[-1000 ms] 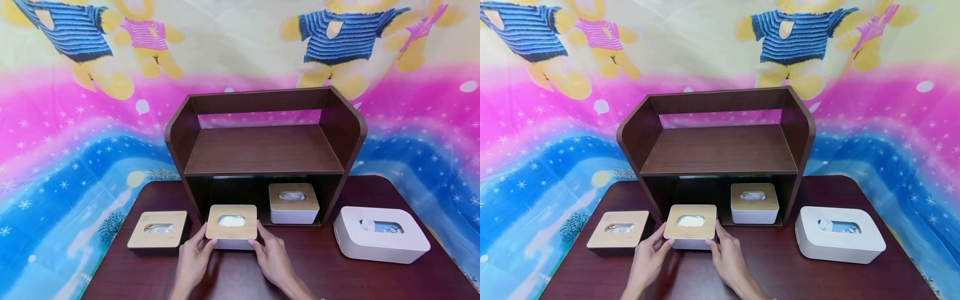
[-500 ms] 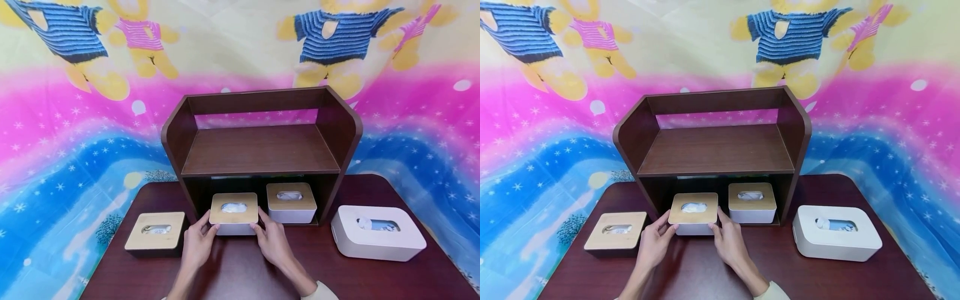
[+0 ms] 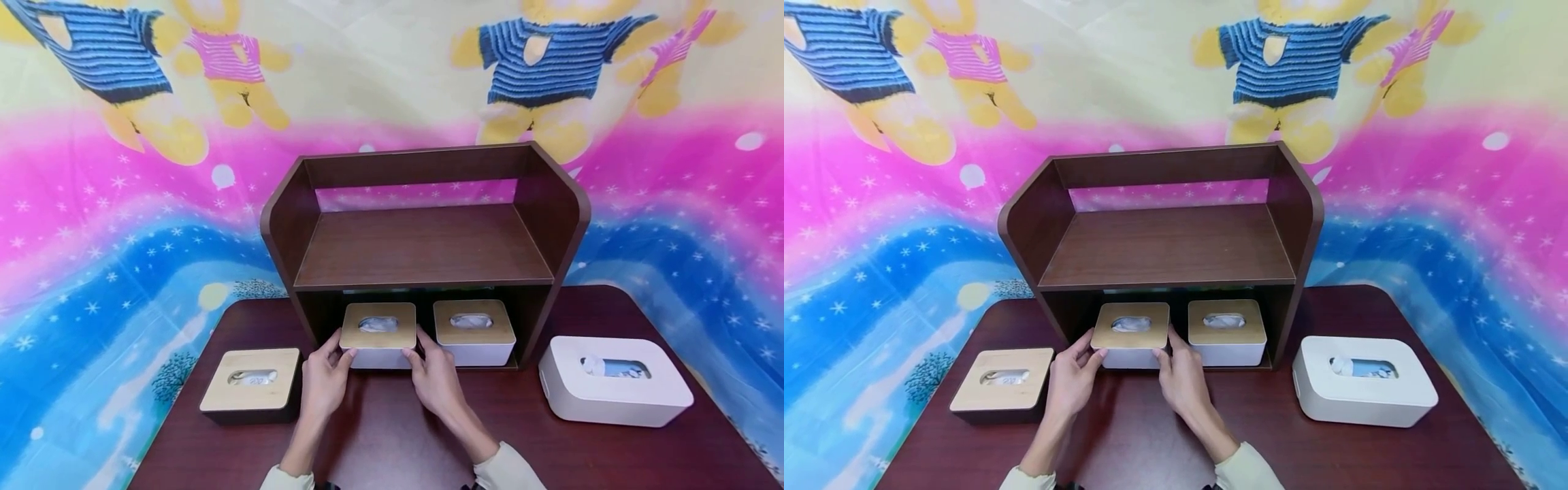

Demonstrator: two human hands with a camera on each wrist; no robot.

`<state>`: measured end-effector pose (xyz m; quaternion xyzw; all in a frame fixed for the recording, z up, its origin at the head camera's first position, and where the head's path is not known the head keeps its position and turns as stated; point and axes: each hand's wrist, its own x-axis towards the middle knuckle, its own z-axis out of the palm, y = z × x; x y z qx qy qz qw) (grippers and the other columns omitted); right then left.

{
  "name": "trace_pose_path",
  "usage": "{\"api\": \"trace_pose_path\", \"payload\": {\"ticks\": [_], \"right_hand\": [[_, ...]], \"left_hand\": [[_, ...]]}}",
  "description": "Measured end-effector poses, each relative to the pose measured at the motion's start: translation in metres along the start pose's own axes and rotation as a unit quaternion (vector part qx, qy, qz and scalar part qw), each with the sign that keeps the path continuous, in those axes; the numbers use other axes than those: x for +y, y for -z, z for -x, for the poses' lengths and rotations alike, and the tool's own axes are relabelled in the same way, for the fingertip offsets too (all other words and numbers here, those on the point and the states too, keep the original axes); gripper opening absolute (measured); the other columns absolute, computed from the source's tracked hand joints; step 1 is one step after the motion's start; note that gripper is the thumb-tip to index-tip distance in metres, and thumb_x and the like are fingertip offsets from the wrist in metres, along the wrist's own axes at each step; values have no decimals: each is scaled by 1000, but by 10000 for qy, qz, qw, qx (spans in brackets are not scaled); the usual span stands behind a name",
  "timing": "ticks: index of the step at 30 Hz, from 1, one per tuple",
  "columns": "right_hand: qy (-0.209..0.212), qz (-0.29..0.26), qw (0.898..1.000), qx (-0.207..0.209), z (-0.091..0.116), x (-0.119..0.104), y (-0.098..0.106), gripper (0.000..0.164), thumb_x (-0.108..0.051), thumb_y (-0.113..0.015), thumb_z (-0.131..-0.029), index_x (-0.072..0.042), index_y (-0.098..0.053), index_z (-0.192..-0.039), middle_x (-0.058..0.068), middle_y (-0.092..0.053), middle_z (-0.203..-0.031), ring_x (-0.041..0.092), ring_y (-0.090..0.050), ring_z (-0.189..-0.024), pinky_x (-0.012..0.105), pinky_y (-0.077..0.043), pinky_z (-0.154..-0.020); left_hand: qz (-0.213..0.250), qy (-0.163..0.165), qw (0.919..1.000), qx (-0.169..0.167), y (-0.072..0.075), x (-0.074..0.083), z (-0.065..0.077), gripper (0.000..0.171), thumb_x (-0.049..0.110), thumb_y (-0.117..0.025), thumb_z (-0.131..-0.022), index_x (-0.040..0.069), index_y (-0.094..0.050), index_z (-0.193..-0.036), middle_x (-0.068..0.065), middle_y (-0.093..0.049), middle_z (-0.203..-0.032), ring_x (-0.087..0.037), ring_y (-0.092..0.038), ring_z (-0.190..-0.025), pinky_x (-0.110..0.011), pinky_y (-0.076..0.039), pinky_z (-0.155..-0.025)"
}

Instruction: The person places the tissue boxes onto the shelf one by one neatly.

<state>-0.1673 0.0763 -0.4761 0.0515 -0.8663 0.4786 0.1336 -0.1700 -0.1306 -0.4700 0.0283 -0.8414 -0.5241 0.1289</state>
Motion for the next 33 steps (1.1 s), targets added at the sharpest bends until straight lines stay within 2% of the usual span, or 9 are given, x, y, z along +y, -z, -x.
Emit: {"api": "trace_pose_path", "payload": {"ticks": [3, 6, 12, 17, 21, 26, 33], "right_hand": [[-10, 22, 10000, 59, -4, 0, -3, 52, -16, -71, -104, 1, -59, -151, 22, -73, -137, 10, -65, -84, 40, -59, -88], [-78, -26, 9999, 116, -6, 0, -6, 50, -16, -72, -104, 0, -60, -150, 21, -73, -136, 11, -57, -74, 39, -57, -86], [-135, -78, 9991, 399, -6, 4, -14, 49, -12, -73, -102, 2, -62, -147, 23, -74, -134, 14, -67, -90, 41, -60, -90], [-55, -63, 9981, 606, -6, 8, -19, 48, -12, -74, -101, 2, -64, -146, 21, -76, -129, 18, -71, -104, 45, -61, -94], [-65, -114, 9981, 606, -6, 9, -19, 47, -12, -74, -102, 1, -64, -146, 22, -76, -130, 21, -72, -112, 47, -61, -96], [-107, -154, 9983, 558, -6, 10, -21, 48, -12, -73, -102, 2, -62, -147, 23, -74, -132, 23, -72, -117, 46, -62, -98], [-203, -244, 9982, 508, -5, 9, -20, 48, -14, -72, -103, 2, -61, -148, 26, -73, -132, 31, -73, -122, 45, -63, -98]], "left_hand": [[13, -26, 10000, 66, -2, -1, -3, 53, 10, -74, -102, 1, -59, -152, -25, -69, -138, -33, -71, -124, -48, -60, -101], [37, -45, 9999, 133, -4, -2, -5, 52, 9, -74, -102, 0, -60, -151, -27, -69, -136, -35, -71, -124, -48, -61, -100], [-84, 121, 9997, 208, -9, -7, -6, 53, 11, -75, -101, 0, -60, -151, -25, -71, -133, -32, -72, -122, -44, -63, -95], [-114, 136, 9995, 279, -11, -9, -5, 52, 13, -77, -100, 1, -62, -149, -25, -73, -129, -31, -72, -121, -47, -61, -98], [-119, 179, 9994, 284, -11, -10, -5, 53, 14, -77, -100, 3, -62, -150, -24, -74, -128, -30, -73, -121, -47, -61, -99], [-2, 263, 9993, 250, -11, -10, -6, 55, 15, -76, -101, 4, -60, -152, -24, -71, -135, -30, -72, -123, -47, -61, -100], [-20, 213, 9994, 263, -11, -9, -5, 54, 13, -76, -101, 3, -61, -151, -24, -69, -138, -34, -73, -123, -49, -61, -100]]}}
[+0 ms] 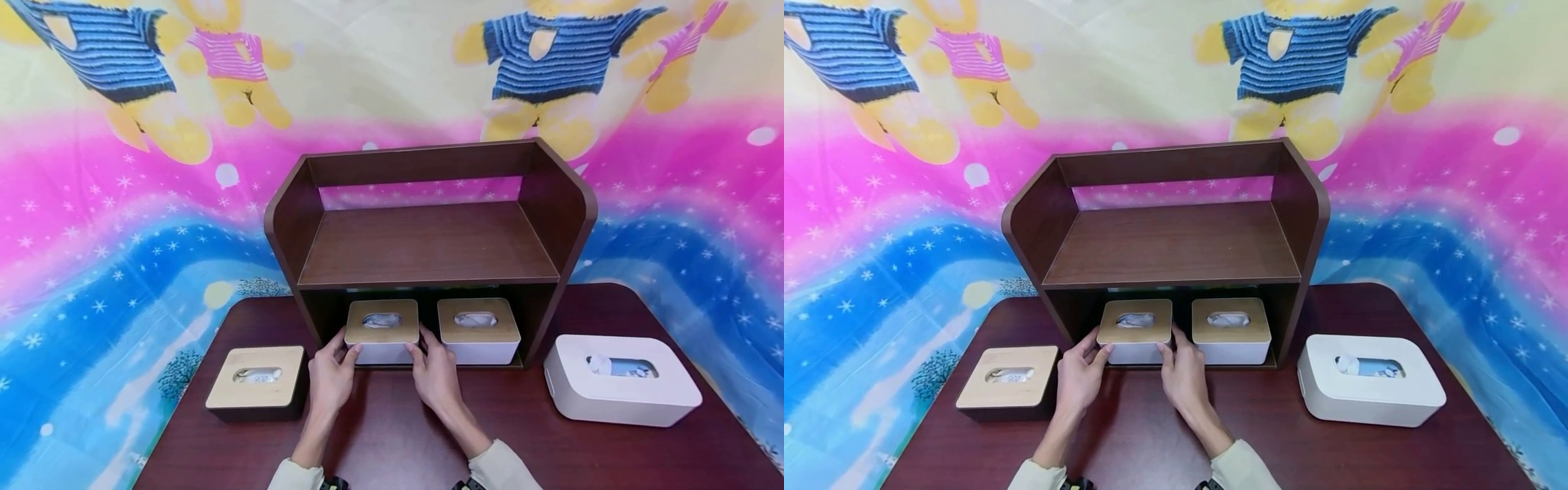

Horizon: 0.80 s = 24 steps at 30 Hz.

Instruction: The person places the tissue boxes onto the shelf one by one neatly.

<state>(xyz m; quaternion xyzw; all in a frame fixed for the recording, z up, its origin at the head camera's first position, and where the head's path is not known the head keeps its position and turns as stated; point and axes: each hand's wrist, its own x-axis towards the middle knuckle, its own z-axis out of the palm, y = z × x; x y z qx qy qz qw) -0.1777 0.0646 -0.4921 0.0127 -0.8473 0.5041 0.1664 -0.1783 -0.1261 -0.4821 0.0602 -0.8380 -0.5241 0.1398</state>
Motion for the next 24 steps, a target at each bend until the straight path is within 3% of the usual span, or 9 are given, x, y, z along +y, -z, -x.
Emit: {"api": "trace_pose_path", "payload": {"ticks": [7, 12, 17, 24], "right_hand": [[-65, -74, 9999, -97, 0, -1, 2, 49, -14, -72, -104, 3, -60, -149, 27, -72, -134, 33, -73, -123, 44, -62, -99], [-145, -91, 9996, -241, 4, -5, 7, 55, -16, -71, -105, 6, -54, -152, 29, -64, -145, 39, -70, -127, 47, -61, -102], [108, 172, 9996, -198, 13, -21, 16, 62, -22, -75, -103, 4, -53, -154, 26, -62, -150, 39, -70, -126, 53, -60, -103], [447, 149, 9987, -185, 28, -44, 22, 66, -25, -78, -100, -2, -53, -156, 17, -59, -158, 34, -57, -146, 53, -49, -120]], "left_hand": [[17, 13, 10000, -40, 1, 1, 0, 54, 14, -76, -101, 1, -60, -151, -24, -68, -141, -34, -72, -124, -50, -61, -101], [37, -39, 9999, -120, 7, 4, 4, 57, 16, -76, -101, -1, -58, -152, -24, -65, -147, -37, -70, -127, -49, -60, -103], [209, -42, 9992, -328, 23, 11, 11, 60, 17, -75, -102, 1, -54, -156, -21, -60, -155, -37, -64, -138, -46, -55, -110], [315, -82, 9982, -499, 48, 18, 23, 58, 18, -74, -104, 4, -54, -157, -20, -60, -156, -35, -61, -142, -43, -53, -112]]}}
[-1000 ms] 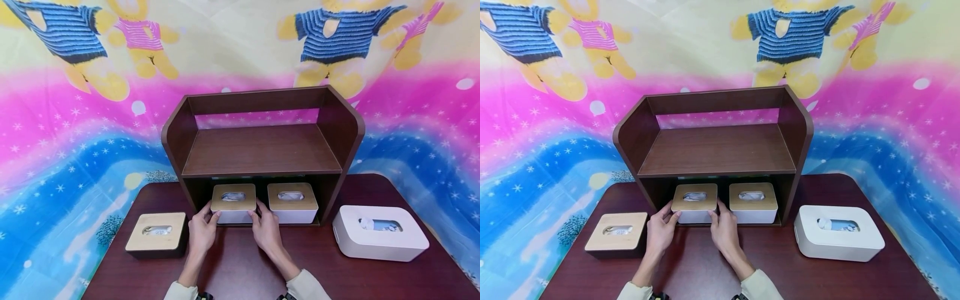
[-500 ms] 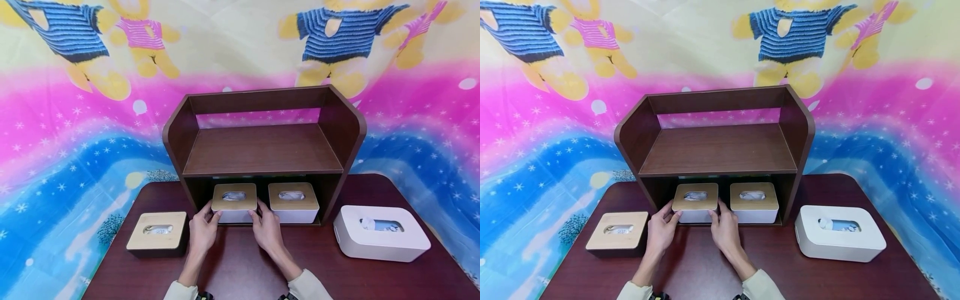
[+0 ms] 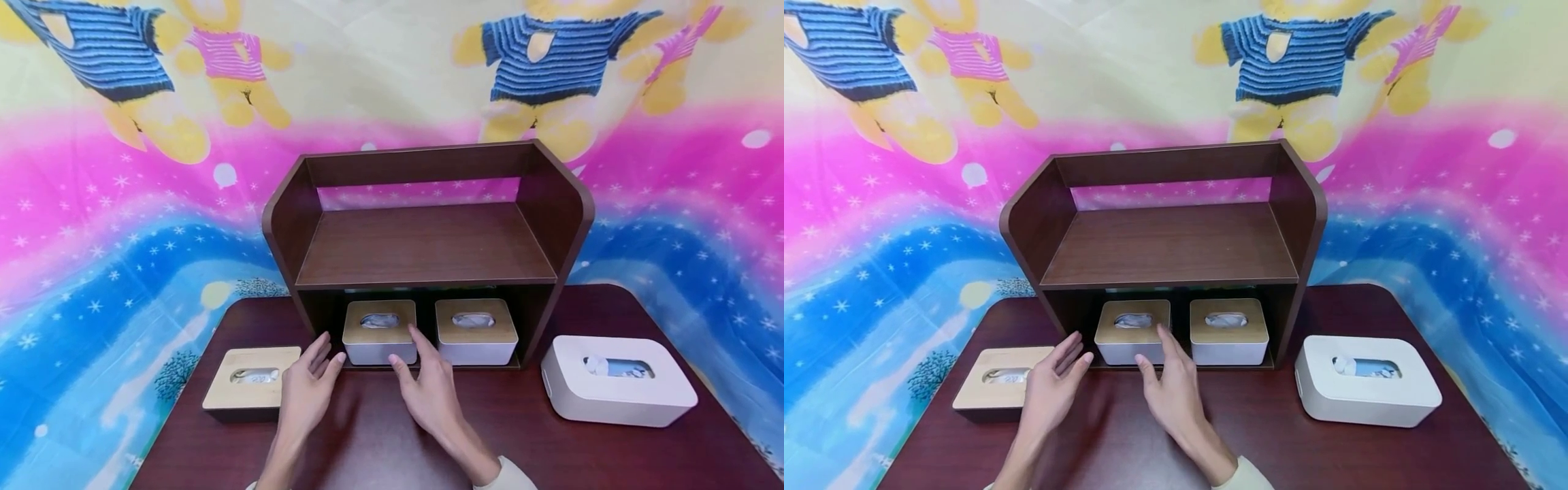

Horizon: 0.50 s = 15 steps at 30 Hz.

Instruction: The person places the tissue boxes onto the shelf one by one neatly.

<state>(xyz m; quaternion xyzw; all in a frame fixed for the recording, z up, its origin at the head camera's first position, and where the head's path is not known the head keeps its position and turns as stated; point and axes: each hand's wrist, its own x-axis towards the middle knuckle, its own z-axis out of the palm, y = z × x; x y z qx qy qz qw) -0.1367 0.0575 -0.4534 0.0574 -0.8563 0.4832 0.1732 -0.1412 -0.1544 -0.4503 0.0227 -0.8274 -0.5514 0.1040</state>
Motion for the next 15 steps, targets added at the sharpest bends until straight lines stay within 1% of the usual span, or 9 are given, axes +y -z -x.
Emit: {"api": "trace_pose_path", "payload": {"ticks": [4, 6, 9, 11, 12, 13, 15], "right_hand": [[233, -251, 9994, 1, 9, -11, -5, 68, -25, -81, -98, -5, -53, -157, 14, -59, -158, 31, -57, -147, 51, -47, -121], [379, -351, 9987, -34, 14, -15, -9, 67, -24, -81, -97, -4, -55, -156, 14, -60, -157, 30, -57, -146, 51, -47, -121], [500, -450, 9975, -231, 20, -20, -17, 65, -25, -80, -98, -3, -56, -154, 14, -61, -156, 30, -58, -146, 52, -48, -120], [499, -518, 9965, -421, 25, -23, -23, 64, -27, -79, -99, -3, -56, -154, 15, -61, -156, 29, -57, -147, 53, -47, -121], [494, -552, 9959, -519, 27, -23, -27, 64, -28, -78, -100, -4, -55, -155, 15, -60, -157, 30, -57, -147, 53, -47, -121], [484, -582, 9952, -620, 29, -24, -30, 64, -30, -77, -101, -4, -55, -155, 16, -60, -157, 30, -56, -147, 54, -47, -120], [466, -648, 9937, -788, 34, -26, -38, 64, -33, -75, -102, -6, -53, -157, 16, -58, -159, 31, -56, -148, 54, -47, -120]], "left_hand": [[32, -50, 10000, 30, 16, 2, 8, 56, 16, -74, -103, 3, -56, -155, -19, -61, -155, -33, -61, -142, -37, -54, -111], [47, -75, 9999, 86, 26, 2, 11, 56, 15, -74, -103, 3, -57, -154, -18, -61, -155, -31, -61, -142, -31, -54, -110], [5, -109, 9998, 178, 42, 0, 14, 56, 17, -75, -103, 2, -57, -154, -16, -60, -156, -29, -60, -143, -20, -53, -108], [-106, -85, 9997, 217, 54, -3, 15, 57, 20, -75, -103, 3, -56, -155, -16, -60, -156, -28, -60, -142, -12, -51, -105], [-233, -42, 9994, 252, 60, -4, 16, 58, 23, -75, -104, 5, -56, -155, -16, -60, -156, -27, -61, -141, -9, -51, -103], [-338, 14, 9990, 280, 67, -6, 16, 58, 25, -74, -104, 7, -56, -156, -15, -60, -156, -24, -62, -139, -6, -50, -101], [-565, 119, 9976, 372, 80, -10, 18, 58, 28, -75, -104, 10, -57, -156, -15, -61, -156, -14, -65, -134, -3, -50, -97]]}}
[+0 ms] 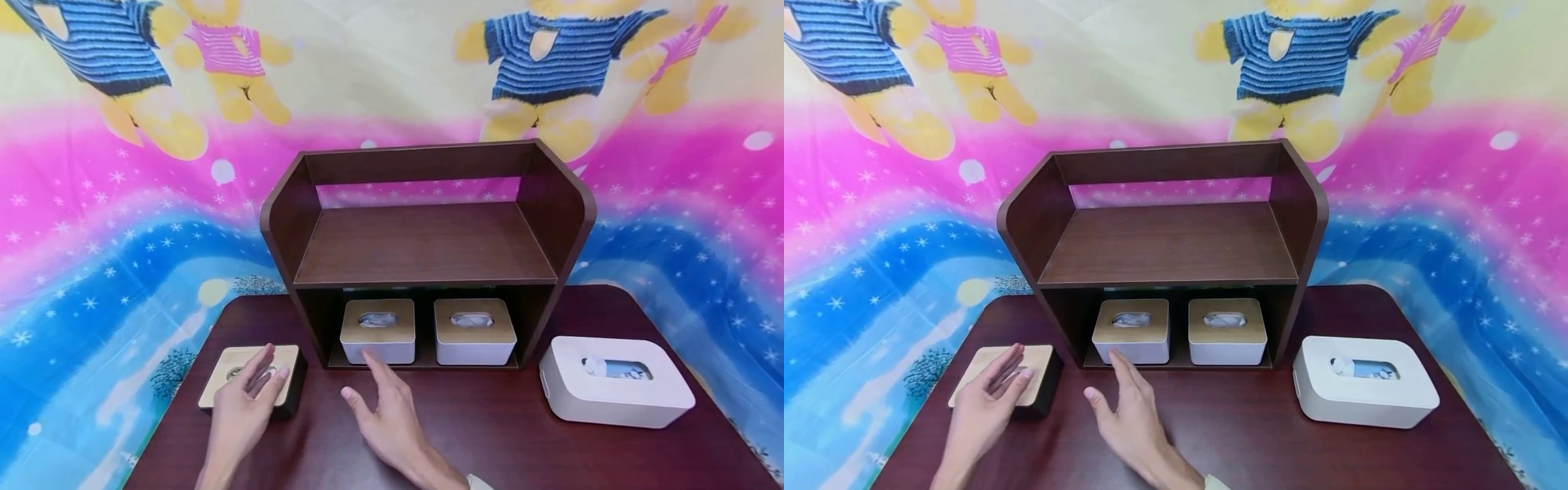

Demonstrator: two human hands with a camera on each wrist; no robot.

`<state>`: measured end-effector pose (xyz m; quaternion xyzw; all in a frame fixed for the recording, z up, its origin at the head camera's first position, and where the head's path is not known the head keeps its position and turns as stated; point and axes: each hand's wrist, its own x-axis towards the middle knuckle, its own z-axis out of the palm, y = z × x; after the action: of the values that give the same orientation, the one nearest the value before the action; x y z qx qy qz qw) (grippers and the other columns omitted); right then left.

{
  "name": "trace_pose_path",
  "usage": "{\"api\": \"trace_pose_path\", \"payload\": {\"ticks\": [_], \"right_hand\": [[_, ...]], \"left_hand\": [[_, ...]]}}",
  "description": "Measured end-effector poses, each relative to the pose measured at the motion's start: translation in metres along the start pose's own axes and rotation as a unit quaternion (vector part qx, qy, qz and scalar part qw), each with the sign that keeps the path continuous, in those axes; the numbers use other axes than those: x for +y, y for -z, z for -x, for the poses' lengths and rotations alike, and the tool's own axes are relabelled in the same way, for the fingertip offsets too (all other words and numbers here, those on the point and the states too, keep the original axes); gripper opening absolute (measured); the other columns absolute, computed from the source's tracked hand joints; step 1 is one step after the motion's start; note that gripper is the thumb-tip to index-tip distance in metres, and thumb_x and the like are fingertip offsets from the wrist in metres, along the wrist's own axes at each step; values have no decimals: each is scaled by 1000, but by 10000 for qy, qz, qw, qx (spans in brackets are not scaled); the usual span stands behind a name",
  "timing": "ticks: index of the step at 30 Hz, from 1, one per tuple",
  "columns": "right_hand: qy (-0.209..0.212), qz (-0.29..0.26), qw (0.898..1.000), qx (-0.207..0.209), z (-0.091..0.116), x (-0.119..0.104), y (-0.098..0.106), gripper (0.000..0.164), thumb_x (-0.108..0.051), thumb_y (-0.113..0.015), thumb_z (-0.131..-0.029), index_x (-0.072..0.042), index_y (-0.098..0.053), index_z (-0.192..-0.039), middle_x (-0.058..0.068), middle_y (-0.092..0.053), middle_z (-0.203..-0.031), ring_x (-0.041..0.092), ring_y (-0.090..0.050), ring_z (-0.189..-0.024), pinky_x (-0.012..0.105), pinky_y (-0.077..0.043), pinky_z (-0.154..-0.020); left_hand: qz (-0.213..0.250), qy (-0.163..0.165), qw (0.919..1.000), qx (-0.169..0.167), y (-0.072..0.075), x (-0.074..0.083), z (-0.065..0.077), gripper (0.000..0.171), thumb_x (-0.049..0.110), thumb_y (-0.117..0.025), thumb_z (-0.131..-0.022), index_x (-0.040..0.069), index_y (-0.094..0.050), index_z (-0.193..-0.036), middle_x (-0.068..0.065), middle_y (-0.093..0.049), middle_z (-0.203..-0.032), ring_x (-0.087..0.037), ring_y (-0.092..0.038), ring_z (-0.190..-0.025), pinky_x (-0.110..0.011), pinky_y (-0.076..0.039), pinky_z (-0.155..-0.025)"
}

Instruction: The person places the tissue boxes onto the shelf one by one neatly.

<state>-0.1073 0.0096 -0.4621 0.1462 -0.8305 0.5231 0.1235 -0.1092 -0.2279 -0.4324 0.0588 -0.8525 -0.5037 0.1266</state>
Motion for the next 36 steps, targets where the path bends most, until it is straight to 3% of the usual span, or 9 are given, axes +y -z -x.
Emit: {"api": "trace_pose_path", "payload": {"ticks": [4, 8, 15, 18, 20, 23, 28, 32, 36], "right_hand": [[-19, -6, 9996, -297, 3, -1, -15, 65, -37, -72, -104, -8, -51, -159, 16, -57, -160, 32, -56, -147, 55, -48, -120], [-250, 29, 9967, -767, 1, 0, -31, 69, -41, -72, -104, -9, -49, -161, 14, -56, -161, 32, -55, -148, 53, -48, -121], [-524, 108, 9899, -1313, -5, 11, -49, 76, -46, -74, -101, -5, -49, -160, 14, -57, -160, 32, -55, -149, 48, -47, -122], [-456, 145, 9894, -1371, -9, 14, -53, 79, -47, -75, -100, -4, -48, -160, 15, -57, -160, 31, -55, -148, 47, -48, -122], [-511, 119, 9881, -1447, -11, 13, -55, 82, -48, -76, -99, -4, -46, -162, 14, -55, -162, 30, -54, -149, 47, -47, -123], [-654, 41, 9847, -1617, -14, 10, -59, 86, -50, -76, -98, -7, -43, -164, 12, -52, -165, 29, -51, -151, 47, -45, -124], [-677, 4, 9787, -1940, -16, 3, -70, 90, -51, -76, -98, -7, -39, -166, 13, -48, -168, 30, -47, -155, 44, -42, -127], [-638, 64, 9752, -2119, -19, -1, -78, 90, -50, -76, -98, -6, -38, -166, 14, -46, -169, 30, -46, -156, 41, -42, -127], [-738, 171, 9734, -2161, -24, -2, -84, 90, -49, -77, -97, -4, -39, -165, 14, -48, -168, 30, -47, -155, 40, -42, -127]], "left_hand": [[-478, 156, 9985, 202, 22, -13, -1, 60, 32, -76, -102, 12, -58, -156, -15, -63, -154, -5, -64, -126, 1, -49, -87], [-1231, 280, 9914, 330, 41, -28, -2, 65, 41, -76, -101, 14, -57, -157, -19, -61, -154, -29, -67, -128, -2, -53, -77], [-2013, 790, 9762, 141, 65, -54, -5, 80, 56, -68, -102, 14, -43, -166, -33, -52, -155, -50, -58, -137, -67, -56, -99], [-2030, 979, 9743, -59, 74, -65, -10, 85, 58, -65, -103, 12, -37, -168, -33, -46, -160, -52, -52, -143, -69, -52, -103], [-2011, 1085, 9732, -261, 81, -73, -14, 87, 59, -63, -104, 11, -32, -170, -33, -39, -165, -52, -48, -146, -66, -51, -106], [-1721, 1270, 9743, -700, 91, -84, -22, 92, 59, -59, -106, 10, -19, -172, -30, -25, -173, -53, -39, -152, -27, -59, -100], [-1521, 1262, 9710, -1343, 103, -99, -31, 93, 57, -53, -110, 7, -7, -173, -28, -17, -176, -54, -30, -155, 2, -36, -77], [-1612, 1371, 9622, -1713, 100, -105, -37, 94, 60, -46, -111, 4, 0, -172, -31, -14, -175, -57, -27, -156, -35, -54, -110], [-1774, 1719, 9517, -1824, 92, -105, -40, 99, 66, -40, -110, -1, 2, -170, -37, -10, -172, -60, -26, -154, -70, -39, -120]]}}
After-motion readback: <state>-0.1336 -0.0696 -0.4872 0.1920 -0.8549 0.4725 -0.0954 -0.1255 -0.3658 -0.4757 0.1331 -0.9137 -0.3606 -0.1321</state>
